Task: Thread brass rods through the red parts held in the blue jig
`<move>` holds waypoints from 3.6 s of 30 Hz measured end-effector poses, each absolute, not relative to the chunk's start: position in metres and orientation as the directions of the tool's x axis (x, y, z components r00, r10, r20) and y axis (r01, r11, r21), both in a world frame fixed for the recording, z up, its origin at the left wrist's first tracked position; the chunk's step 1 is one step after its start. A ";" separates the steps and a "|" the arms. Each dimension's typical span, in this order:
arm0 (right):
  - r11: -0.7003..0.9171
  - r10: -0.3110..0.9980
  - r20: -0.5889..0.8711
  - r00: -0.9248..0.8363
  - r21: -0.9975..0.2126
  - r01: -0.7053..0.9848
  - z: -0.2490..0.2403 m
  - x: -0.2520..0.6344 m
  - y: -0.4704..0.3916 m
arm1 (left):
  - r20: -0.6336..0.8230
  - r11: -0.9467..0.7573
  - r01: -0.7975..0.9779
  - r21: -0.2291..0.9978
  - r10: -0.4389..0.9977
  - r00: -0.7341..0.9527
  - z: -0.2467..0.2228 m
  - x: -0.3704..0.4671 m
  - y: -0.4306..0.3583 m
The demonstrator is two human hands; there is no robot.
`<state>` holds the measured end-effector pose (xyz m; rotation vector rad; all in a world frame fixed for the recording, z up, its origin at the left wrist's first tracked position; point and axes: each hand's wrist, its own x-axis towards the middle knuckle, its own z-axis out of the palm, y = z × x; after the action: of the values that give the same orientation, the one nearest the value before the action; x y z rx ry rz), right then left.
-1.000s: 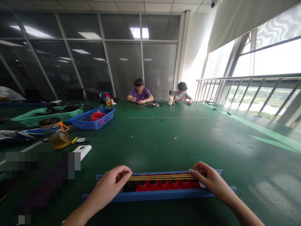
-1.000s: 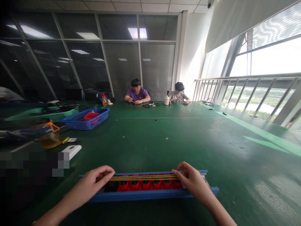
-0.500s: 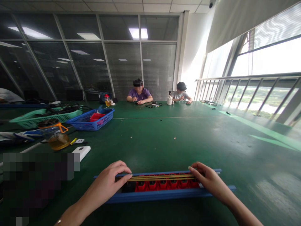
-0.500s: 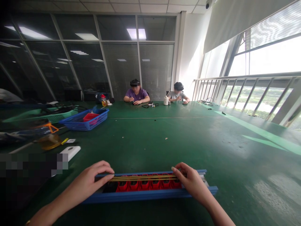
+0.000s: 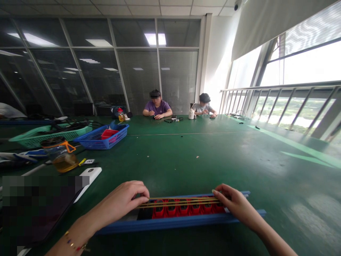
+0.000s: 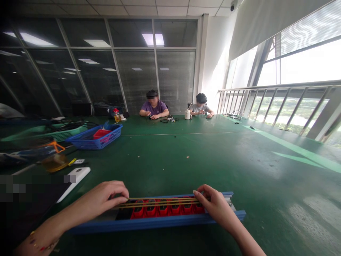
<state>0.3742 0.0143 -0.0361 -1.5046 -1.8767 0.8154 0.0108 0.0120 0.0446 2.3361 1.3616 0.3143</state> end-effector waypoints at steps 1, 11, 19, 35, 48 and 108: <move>0.169 0.980 0.068 -0.185 -0.771 0.614 -0.036 0.374 0.014 | 0.009 -0.440 0.784 0.438 0.874 0.486 0.046 0.008 0.013; 0.165 0.981 0.066 -0.180 -0.775 0.610 -0.036 0.375 0.015 | 0.503 -0.416 0.899 0.135 0.811 0.300 0.058 -0.051 0.045; 0.157 0.982 0.060 -0.181 -0.791 0.591 -0.037 0.375 0.016 | 0.257 -0.385 0.909 0.158 0.905 0.339 0.023 -0.028 0.075; 0.161 0.979 0.052 -0.197 -0.793 0.588 -0.038 0.376 0.015 | -0.029 -0.401 0.887 0.228 0.908 0.418 -0.021 0.004 0.108; 0.152 0.985 0.077 -0.155 -0.810 0.567 -0.029 0.370 0.011 | -0.076 -0.488 0.759 0.432 0.818 0.570 0.040 0.023 0.021; 0.167 0.982 0.086 -0.168 -0.812 0.559 -0.039 0.372 0.014 | 0.007 -0.431 0.803 0.412 0.883 0.470 0.037 0.018 -0.002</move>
<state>0.3718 0.0142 -0.0389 -1.4610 -1.8123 0.8539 0.0177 -0.0022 0.0365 2.3707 1.4208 0.3153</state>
